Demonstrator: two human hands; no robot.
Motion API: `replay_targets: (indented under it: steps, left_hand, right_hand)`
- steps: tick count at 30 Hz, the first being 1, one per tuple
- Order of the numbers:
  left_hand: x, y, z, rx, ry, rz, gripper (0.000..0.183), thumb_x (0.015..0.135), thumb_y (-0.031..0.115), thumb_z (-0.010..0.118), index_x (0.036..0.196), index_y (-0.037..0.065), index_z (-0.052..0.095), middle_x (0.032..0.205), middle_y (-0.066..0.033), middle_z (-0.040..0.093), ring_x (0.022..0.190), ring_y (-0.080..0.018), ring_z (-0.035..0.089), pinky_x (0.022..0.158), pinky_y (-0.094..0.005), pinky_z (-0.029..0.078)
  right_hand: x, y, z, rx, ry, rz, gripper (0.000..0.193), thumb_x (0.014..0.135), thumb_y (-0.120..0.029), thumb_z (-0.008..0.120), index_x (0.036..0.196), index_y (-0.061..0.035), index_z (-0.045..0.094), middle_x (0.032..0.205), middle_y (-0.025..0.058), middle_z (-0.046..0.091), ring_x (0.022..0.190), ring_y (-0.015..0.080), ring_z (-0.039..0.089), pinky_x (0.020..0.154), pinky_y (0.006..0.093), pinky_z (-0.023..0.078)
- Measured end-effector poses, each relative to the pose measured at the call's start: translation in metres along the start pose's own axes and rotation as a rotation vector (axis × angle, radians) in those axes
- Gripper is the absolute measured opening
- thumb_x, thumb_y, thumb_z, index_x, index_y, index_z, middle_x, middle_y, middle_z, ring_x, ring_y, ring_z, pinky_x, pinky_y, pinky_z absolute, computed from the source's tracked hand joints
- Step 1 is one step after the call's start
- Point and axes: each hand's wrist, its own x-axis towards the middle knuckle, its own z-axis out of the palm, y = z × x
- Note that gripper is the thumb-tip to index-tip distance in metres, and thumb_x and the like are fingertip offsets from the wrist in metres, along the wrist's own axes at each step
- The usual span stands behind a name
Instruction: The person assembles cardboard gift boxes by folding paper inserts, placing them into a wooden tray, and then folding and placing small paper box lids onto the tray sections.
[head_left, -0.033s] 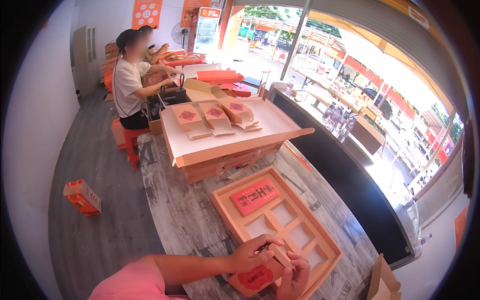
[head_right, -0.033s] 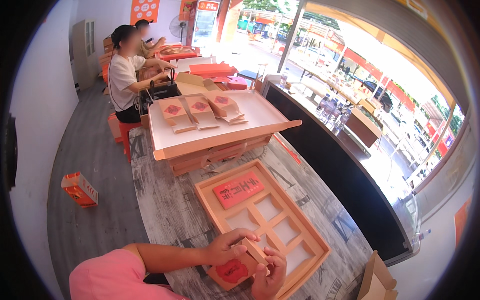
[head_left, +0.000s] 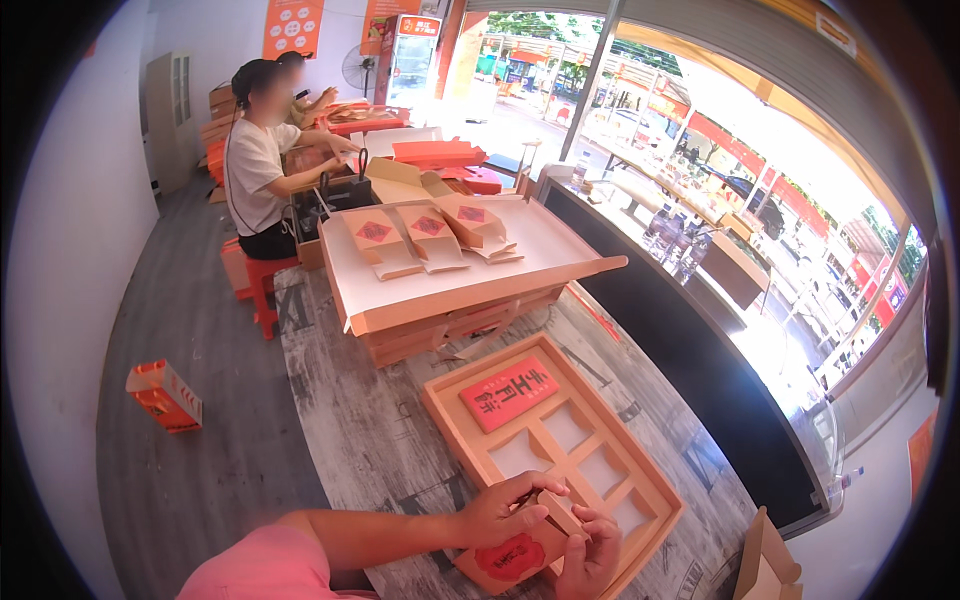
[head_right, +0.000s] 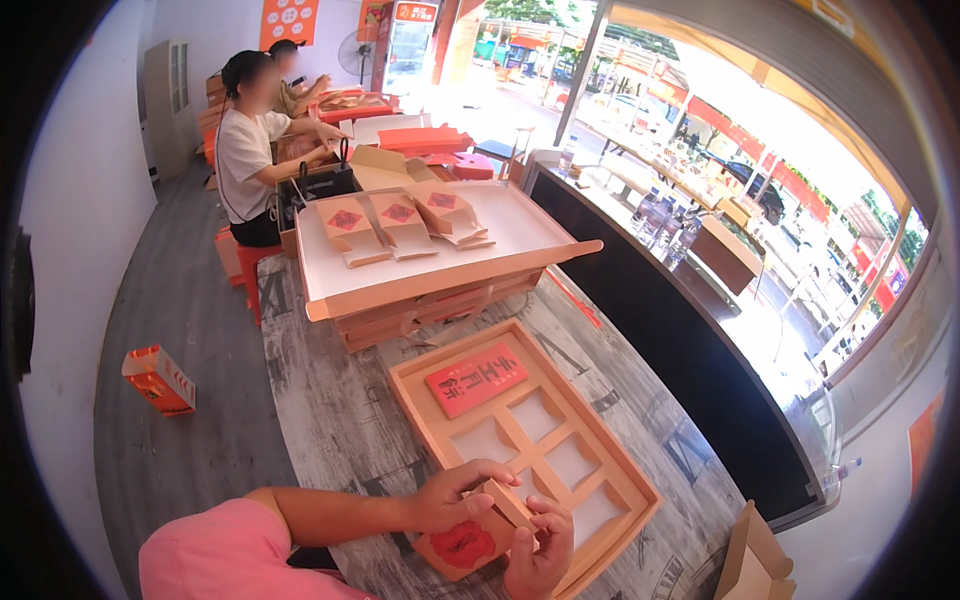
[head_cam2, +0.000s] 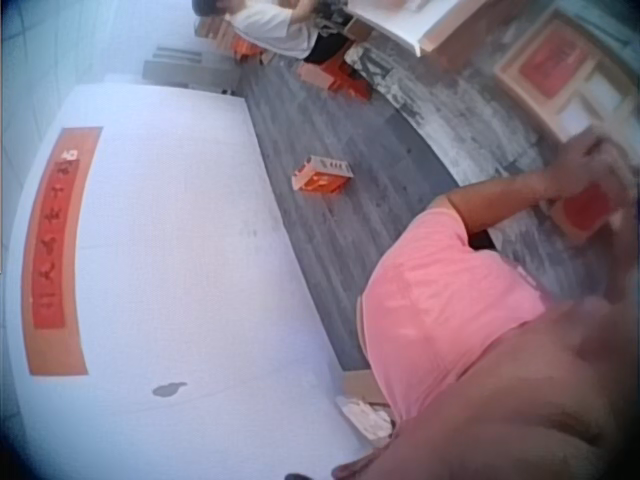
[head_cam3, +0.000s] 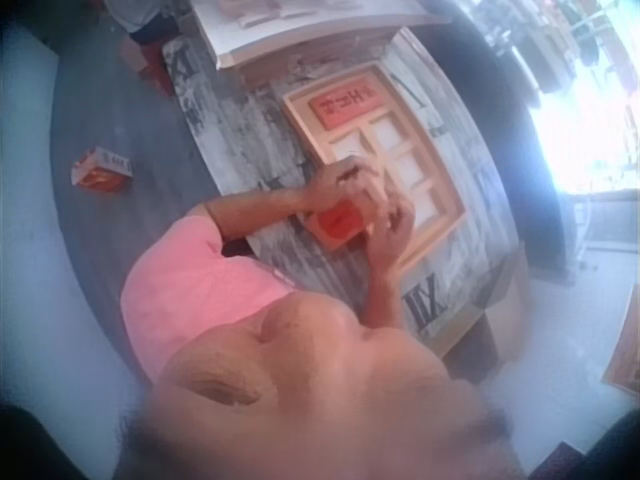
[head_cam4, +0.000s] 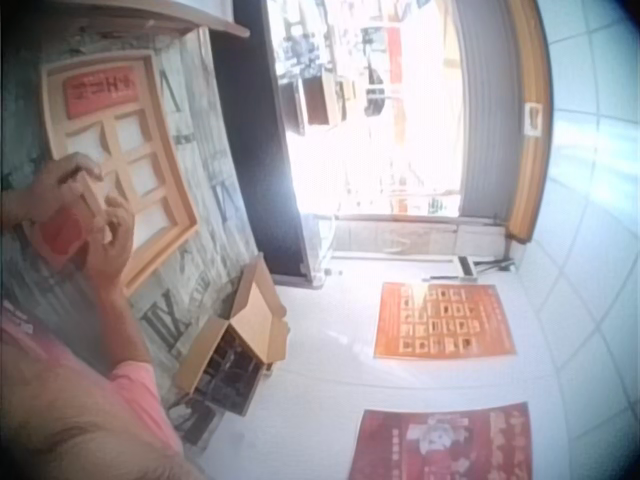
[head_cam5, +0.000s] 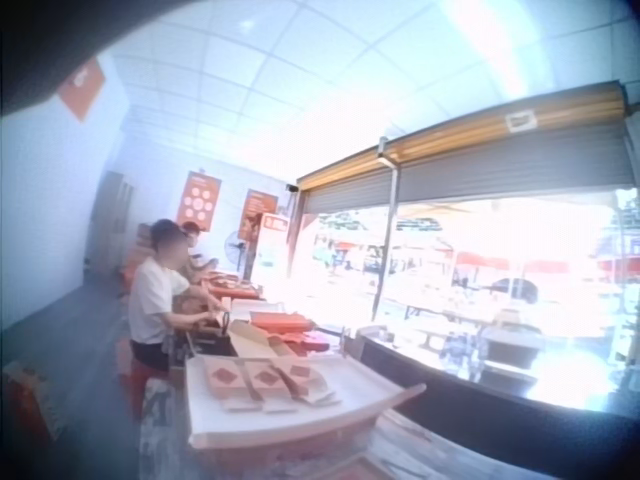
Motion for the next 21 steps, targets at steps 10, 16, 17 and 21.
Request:
replay_targets:
  steps: [10,16,17,21]
  left_hand:
    - [-0.002,0.01,0.004,0.04,-0.021,0.065,0.037,0.107,0.024,0.055,0.136,0.001,0.054,0.135,-0.0155,0.061,0.131,-0.0239,0.057,0.109,-0.0366,0.044]
    - [0.003,0.008,0.003,0.045,-0.01,0.107,0.033,0.108,0.027,0.053,0.128,0.001,0.06,0.132,-0.0167,0.062,0.126,-0.0248,0.059,0.107,-0.0372,0.045]
    - [0.003,0.011,0.002,0.035,0.004,0.117,0.033,0.108,0.028,0.053,0.126,0.001,0.061,0.132,-0.017,0.063,0.125,-0.025,0.059,0.107,-0.0373,0.045]
    - [0.004,0.018,-0.005,0.006,0.045,0.169,0.027,0.108,0.023,0.055,0.123,0.001,0.061,0.128,-0.0157,0.063,0.119,-0.0207,0.06,0.105,-0.0351,0.045]
  right_hand:
    - [0.001,-0.019,-0.002,0.244,-0.011,0.046,0.018,0.1,-0.003,0.06,0.118,-0.0026,0.058,0.123,0.0122,0.062,0.111,0.0199,0.058,0.097,0.0341,0.048]
    - [0.005,0.001,0.001,0.143,0.039,-0.169,0.011,0.096,-0.005,0.065,0.105,-0.0042,0.059,0.113,0.0144,0.067,0.104,0.0241,0.068,0.09,0.0329,0.055]
    - [0.007,-0.001,0.0,0.089,0.034,-0.209,0.013,0.093,-0.004,0.068,0.104,-0.0035,0.06,0.113,0.0158,0.067,0.105,0.026,0.068,0.091,0.0341,0.055]
    - [0.012,-0.005,0.0,-0.026,0.001,-0.307,0.026,0.084,-0.004,0.078,0.103,-0.0014,0.061,0.118,0.0214,0.067,0.107,0.0328,0.069,0.092,0.0395,0.055]
